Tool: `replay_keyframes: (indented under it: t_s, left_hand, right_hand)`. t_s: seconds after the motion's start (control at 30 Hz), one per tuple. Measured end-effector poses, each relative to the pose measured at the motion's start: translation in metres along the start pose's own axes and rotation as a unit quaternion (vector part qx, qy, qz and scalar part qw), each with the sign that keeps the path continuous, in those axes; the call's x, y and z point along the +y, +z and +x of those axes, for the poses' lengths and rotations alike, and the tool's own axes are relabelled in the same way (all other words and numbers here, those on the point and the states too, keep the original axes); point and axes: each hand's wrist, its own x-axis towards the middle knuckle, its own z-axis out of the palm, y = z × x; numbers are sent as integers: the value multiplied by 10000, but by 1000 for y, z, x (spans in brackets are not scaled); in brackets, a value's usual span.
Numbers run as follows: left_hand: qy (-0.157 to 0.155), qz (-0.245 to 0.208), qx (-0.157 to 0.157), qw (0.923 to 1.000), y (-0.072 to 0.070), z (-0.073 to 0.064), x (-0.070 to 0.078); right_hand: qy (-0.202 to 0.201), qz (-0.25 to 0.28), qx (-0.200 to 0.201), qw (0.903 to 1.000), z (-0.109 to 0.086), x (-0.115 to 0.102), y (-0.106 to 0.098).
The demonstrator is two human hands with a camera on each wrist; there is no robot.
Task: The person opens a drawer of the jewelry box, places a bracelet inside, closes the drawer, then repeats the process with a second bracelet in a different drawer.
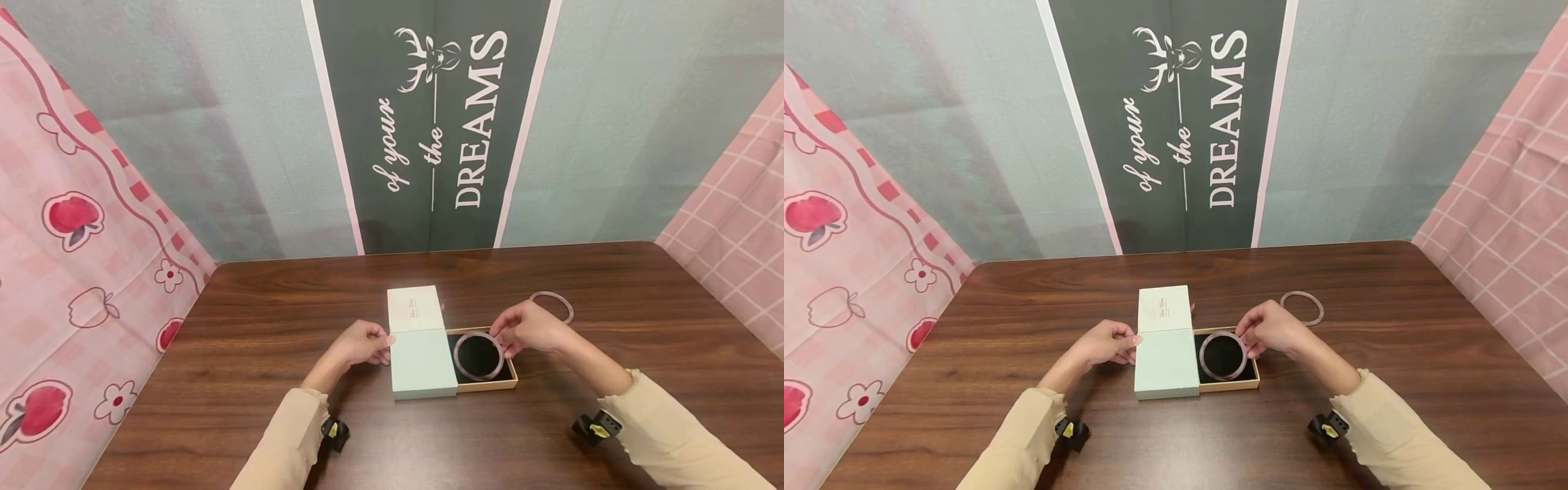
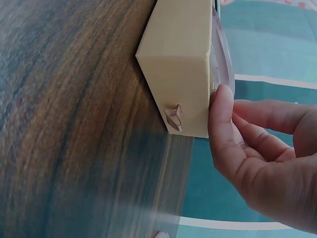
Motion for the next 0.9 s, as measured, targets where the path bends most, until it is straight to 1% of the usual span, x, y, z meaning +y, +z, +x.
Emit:
replay_keyframes:
  t_s: [0.47,0.7,0.9]
  left_hand:
    - [-10,-32,8,10000,0,1,-1]
    - [-25,-5,9,10000,-1,0,0]
    - [-9,-39,-23,10000,-1,1,-1]
  right_hand:
    - [80,-24,68,9999,0,1,-1]
    - [34,-3,25,10000,0,1,0]
    - [89,-37,34,9999,0,1,-1]
